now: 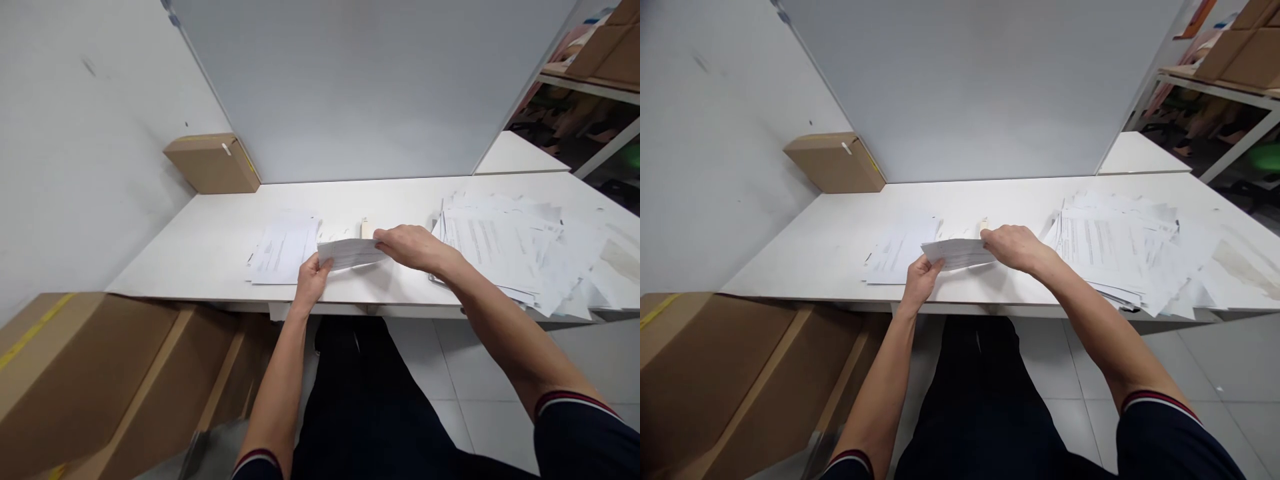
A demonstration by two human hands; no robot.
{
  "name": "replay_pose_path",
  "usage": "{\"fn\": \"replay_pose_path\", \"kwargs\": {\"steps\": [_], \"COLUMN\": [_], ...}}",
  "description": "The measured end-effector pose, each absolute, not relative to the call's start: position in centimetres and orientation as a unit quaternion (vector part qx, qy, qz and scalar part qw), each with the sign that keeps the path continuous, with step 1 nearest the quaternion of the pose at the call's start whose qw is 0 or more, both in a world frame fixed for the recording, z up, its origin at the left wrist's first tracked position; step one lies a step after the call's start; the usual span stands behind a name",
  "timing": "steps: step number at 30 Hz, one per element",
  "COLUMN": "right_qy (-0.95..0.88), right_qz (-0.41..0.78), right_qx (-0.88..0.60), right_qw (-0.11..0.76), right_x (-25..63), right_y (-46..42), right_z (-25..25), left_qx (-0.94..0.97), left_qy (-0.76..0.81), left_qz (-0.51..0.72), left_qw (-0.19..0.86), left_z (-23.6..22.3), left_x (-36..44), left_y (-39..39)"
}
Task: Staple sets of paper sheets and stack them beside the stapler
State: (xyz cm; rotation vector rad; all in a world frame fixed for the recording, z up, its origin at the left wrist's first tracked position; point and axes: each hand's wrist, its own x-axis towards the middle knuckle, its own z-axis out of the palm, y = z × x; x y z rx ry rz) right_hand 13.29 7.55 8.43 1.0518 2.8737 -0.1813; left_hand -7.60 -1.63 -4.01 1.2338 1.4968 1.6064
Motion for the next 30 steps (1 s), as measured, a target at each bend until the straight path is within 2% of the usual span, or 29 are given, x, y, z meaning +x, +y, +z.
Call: {"fn": "replay_pose_path", "kwargs": {"steps": [3,6,9,11,14,18,24,30], "right_qy": [0.925,0.86,0.724,0.655,0.598,0.526,0.491,0.463], "right_qz": [-0.132,-0.324,-0.542,-0.604,-0.622,-0.647,-0.645,-0.666], "right_qx": [0.354,0.371,0.402,0.431,0.471,0.49,0.508,0.497], "right_qw": [-0.034,-0.132,-0.145,-0.141,-0.185,-0.255,-0.291,-0.307], "right_x": [14.2,15.8,17.5,18.4,19.6,20.7,20.7,20.5], "right_y": [7.6,7.4,6.6,5.7,4.1,2.7,2.6,2.7], "right_z": [8.8,7.7,4.2,1.3,-2.4,-4.4,-4.6,-4.6], "left_qx": [0.444,0.364,0.315,0.333,0.423,0.528,0.589,0.656], "left_qy": [0.54,0.504,0.51,0.559,0.648,0.684,0.688,0.667], "left_qz": [0.645,0.704,0.682,0.629,0.536,0.432,0.396,0.34], "left_qw": [0.308,0.344,0.419,0.425,0.336,0.256,0.153,0.101], "left_z": [-2.1,-0.9,-1.6,-2.8,-4.0,-4.4,-5.5,-5.8], "left_x": [-7.8,-7.8,-7.1,-6.2,-4.9,-3.8,-3.7,-3.9], "left_y": [-1.9,-2.0,-2.0,-2.0,-1.8,-0.5,2.5,3.7]}}
